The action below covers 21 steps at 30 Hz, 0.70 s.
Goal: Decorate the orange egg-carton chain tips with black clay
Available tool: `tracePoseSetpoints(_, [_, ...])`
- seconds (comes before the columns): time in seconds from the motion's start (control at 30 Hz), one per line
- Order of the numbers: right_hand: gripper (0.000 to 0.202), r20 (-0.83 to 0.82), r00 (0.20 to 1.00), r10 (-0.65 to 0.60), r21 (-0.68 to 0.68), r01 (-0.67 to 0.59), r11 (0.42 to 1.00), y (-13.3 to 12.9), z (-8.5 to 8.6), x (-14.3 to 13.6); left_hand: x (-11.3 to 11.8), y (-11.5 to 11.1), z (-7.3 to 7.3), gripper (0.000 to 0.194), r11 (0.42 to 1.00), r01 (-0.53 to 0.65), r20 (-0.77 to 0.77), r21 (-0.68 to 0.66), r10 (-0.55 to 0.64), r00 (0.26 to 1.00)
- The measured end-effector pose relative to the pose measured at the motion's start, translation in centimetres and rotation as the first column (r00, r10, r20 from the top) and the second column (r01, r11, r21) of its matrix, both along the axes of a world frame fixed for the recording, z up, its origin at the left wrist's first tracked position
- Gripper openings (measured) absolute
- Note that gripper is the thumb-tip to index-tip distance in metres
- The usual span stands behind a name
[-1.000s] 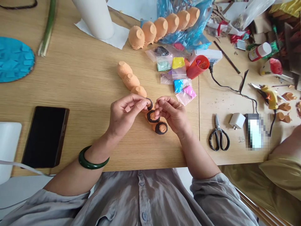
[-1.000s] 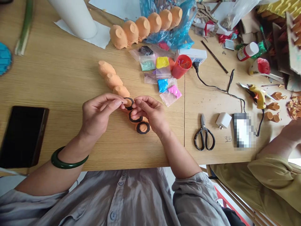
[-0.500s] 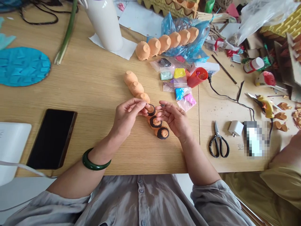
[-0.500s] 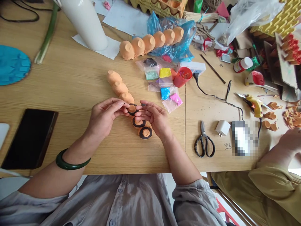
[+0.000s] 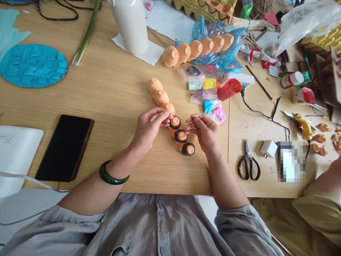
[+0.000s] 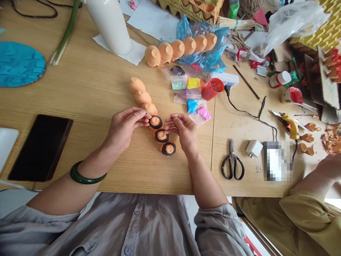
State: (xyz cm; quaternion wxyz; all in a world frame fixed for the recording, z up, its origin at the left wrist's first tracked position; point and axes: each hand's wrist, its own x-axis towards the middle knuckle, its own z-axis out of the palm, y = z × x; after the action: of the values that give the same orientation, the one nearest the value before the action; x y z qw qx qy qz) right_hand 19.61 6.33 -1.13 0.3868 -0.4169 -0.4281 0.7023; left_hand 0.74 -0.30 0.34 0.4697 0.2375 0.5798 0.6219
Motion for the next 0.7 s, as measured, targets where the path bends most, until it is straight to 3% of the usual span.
tracePoseSetpoints(0.13, [0.031, -0.022, 0.999, -0.024, -0.061, 0.023, 0.998, 0.2, -0.2, 0.1, 0.2, 0.0, -0.3, 0.026, 1.0, -0.023, 0.006, -0.02, 0.023, 1.0])
tracePoseSetpoints(0.23, [0.032, 0.018, 1.0, -0.015, -0.03, 0.015, 0.999, 0.0, 0.0, -0.2, 0.4, -0.2, -0.5, 0.023, 1.0, -0.016, -0.037, -0.015, 0.015, 0.999])
tracePoseSetpoints(0.37, [0.037, 0.088, 0.995, 0.041, 0.143, -0.054, 0.988, -0.9, 0.6, -0.4, 0.7, -0.7, -0.5, 0.023, 0.997, 0.052, -0.124, 0.053, -0.045, 0.991])
tracePoseSetpoints(0.53, [0.036, 0.157, 0.986, 0.05, 0.389, -0.108, 0.915, -1.9, 1.5, -0.4, 0.9, -1.1, -0.3, 0.027, 0.986, 0.148, -0.126, 0.075, -0.138, 0.982])
tracePoseSetpoints(0.7, [0.04, 0.205, 0.977, 0.057, 0.494, -0.154, 0.856, -2.4, 0.9, -0.6, 0.9, -1.4, 0.3, 0.033, 0.975, 0.215, -0.166, 0.048, -0.205, 0.965])
